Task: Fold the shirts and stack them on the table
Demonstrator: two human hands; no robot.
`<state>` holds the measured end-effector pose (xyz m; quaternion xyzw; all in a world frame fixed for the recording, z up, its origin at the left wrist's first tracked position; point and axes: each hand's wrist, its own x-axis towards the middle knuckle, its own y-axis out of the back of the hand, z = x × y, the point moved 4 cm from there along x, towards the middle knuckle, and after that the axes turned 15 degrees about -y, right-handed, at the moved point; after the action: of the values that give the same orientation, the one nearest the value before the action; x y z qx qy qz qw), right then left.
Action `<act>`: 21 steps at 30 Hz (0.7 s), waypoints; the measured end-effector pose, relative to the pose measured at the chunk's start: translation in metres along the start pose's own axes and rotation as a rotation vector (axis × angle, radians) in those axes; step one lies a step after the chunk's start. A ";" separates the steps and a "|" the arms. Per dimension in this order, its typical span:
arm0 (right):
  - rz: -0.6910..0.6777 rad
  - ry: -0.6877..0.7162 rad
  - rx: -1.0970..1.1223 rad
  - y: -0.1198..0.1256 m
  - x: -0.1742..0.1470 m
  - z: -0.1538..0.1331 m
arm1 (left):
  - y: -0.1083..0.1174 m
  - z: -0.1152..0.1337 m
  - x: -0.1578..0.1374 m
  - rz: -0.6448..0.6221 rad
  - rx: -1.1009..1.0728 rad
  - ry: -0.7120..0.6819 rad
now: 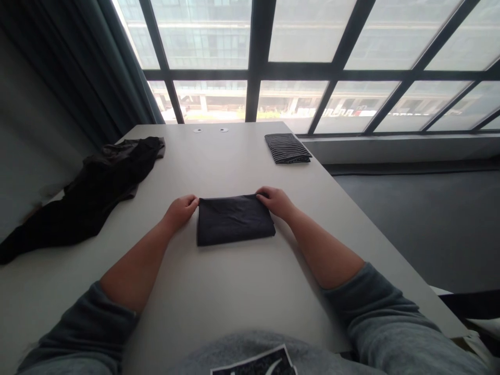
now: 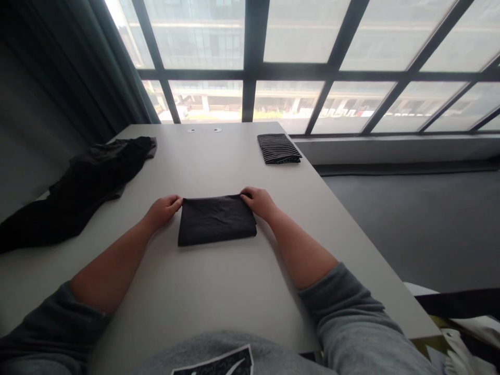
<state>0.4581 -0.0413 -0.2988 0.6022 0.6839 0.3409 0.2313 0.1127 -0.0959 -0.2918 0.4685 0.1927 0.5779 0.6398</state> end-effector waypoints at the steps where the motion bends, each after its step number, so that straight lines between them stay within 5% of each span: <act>1: 0.017 -0.001 -0.014 -0.001 0.001 0.001 | 0.001 0.000 0.000 0.005 0.010 0.012; 8: 0.156 0.045 -0.038 -0.007 0.006 0.003 | 0.007 0.034 -0.003 0.135 0.229 -0.030; 15: 0.172 0.077 -0.096 -0.010 0.011 -0.006 | -0.043 0.110 -0.011 -0.128 0.335 -0.385; 21: 0.256 0.170 -0.259 -0.010 -0.013 -0.030 | -0.072 0.096 -0.013 -0.244 0.420 -0.221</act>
<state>0.4314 -0.0598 -0.2876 0.6185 0.5693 0.5020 0.2032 0.2249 -0.1361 -0.3079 0.6246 0.2922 0.3893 0.6107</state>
